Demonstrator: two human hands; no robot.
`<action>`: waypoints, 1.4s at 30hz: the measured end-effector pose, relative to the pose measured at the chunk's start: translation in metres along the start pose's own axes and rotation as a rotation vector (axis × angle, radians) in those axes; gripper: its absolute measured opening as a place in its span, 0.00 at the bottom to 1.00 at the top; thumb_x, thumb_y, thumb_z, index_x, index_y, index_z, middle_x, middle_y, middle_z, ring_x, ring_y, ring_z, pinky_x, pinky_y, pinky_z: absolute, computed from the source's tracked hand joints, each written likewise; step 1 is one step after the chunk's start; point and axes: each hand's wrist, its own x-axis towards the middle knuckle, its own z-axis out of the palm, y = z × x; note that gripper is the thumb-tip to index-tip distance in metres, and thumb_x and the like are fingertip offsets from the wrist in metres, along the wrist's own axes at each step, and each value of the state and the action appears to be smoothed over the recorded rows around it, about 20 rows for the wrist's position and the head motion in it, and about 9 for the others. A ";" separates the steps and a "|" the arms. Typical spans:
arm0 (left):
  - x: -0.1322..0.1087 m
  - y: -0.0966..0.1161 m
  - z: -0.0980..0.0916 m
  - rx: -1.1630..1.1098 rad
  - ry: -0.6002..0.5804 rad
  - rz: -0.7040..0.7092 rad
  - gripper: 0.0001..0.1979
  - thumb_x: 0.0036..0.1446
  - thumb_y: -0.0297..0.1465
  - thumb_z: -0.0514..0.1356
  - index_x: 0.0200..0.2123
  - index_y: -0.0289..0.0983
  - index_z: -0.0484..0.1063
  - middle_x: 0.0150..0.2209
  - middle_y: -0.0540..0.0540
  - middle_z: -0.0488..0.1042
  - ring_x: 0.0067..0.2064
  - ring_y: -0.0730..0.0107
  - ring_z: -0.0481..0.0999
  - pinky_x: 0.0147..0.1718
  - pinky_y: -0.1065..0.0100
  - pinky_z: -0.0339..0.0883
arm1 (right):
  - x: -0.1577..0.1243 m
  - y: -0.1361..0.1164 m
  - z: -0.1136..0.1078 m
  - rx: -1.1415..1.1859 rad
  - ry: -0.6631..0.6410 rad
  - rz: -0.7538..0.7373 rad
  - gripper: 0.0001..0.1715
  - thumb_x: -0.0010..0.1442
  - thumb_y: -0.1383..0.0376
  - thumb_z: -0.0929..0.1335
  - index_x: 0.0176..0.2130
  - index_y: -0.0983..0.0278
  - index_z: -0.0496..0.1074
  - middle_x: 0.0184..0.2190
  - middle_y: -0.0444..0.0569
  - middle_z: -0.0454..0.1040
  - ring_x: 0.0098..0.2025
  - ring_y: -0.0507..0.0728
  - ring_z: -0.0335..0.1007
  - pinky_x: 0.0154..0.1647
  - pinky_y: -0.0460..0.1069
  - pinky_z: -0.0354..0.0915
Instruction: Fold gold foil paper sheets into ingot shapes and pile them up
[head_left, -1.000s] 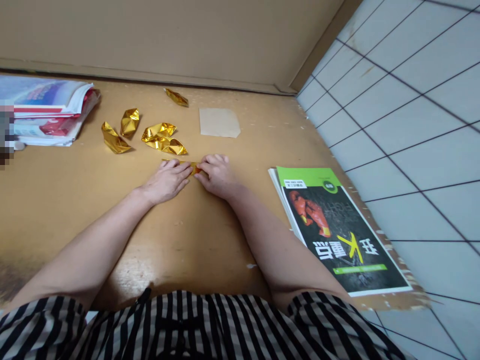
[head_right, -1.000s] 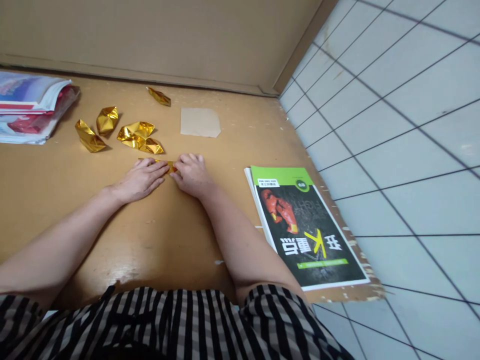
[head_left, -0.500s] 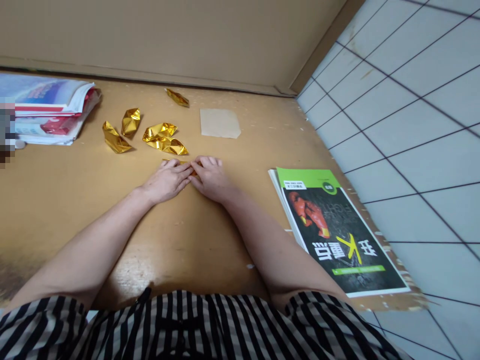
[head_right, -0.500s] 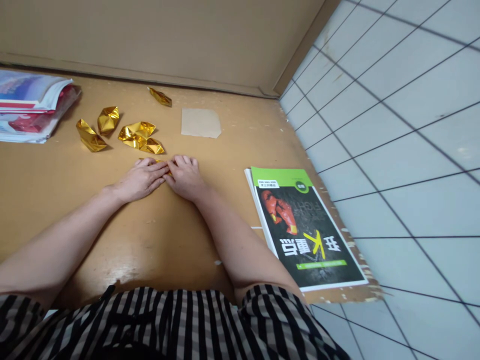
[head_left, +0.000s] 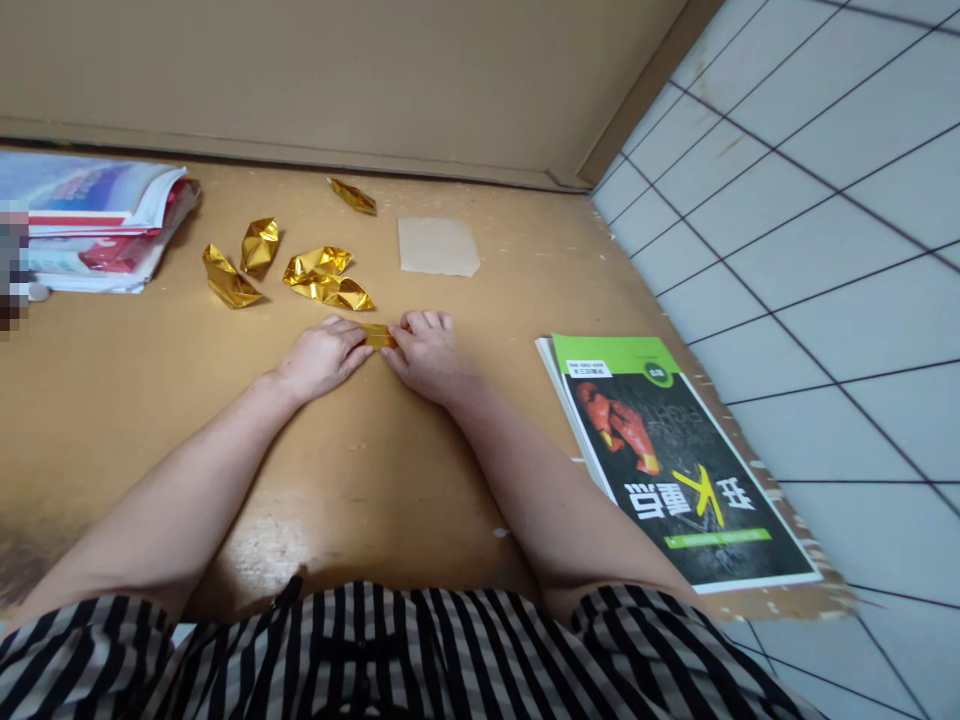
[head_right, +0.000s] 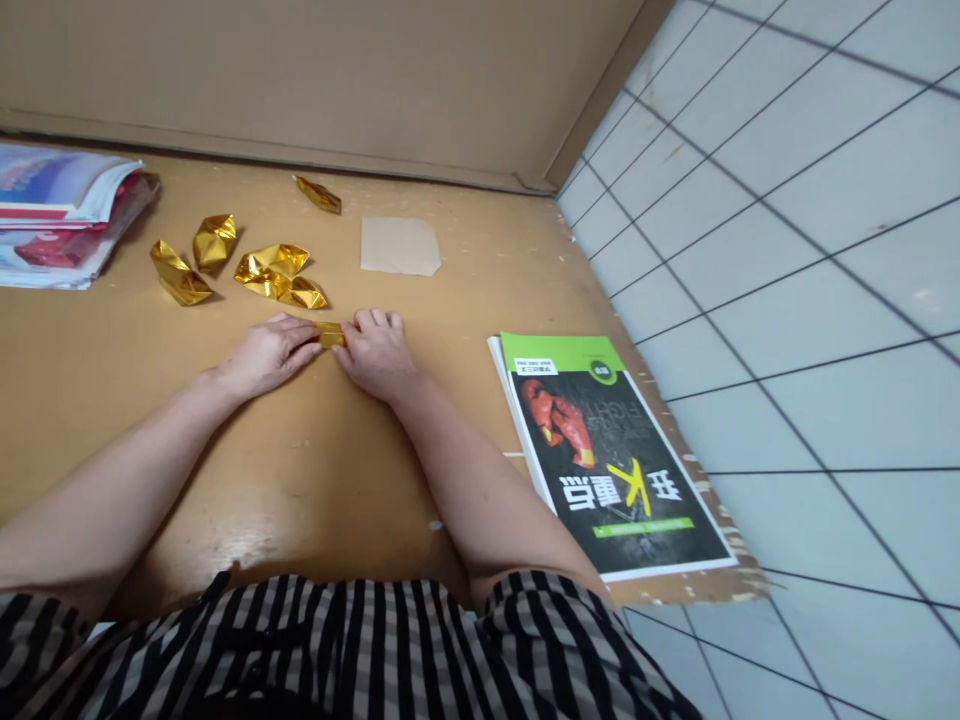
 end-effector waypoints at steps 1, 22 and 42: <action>0.000 -0.001 0.000 0.005 0.004 -0.010 0.17 0.67 0.36 0.49 0.41 0.36 0.77 0.40 0.41 0.79 0.42 0.60 0.75 0.44 0.59 0.71 | 0.000 0.000 0.000 -0.004 0.008 -0.004 0.23 0.68 0.57 0.59 0.49 0.67 0.75 0.43 0.59 0.72 0.45 0.63 0.59 0.46 0.56 0.51; -0.004 -0.026 -0.004 0.034 0.131 -0.115 0.23 0.66 0.38 0.47 0.28 0.37 0.76 0.29 0.43 0.76 0.34 0.63 0.73 0.37 0.62 0.70 | -0.002 0.005 0.001 0.005 0.040 0.033 0.23 0.69 0.59 0.58 0.42 0.66 0.78 0.40 0.59 0.75 0.43 0.62 0.64 0.44 0.56 0.52; -0.004 -0.003 0.010 0.025 -0.025 0.017 0.19 0.66 0.36 0.50 0.52 0.32 0.73 0.54 0.36 0.74 0.58 0.54 0.71 0.59 0.52 0.65 | -0.002 0.001 -0.001 -0.015 0.028 0.008 0.22 0.68 0.60 0.59 0.43 0.68 0.77 0.40 0.60 0.75 0.44 0.63 0.63 0.44 0.56 0.52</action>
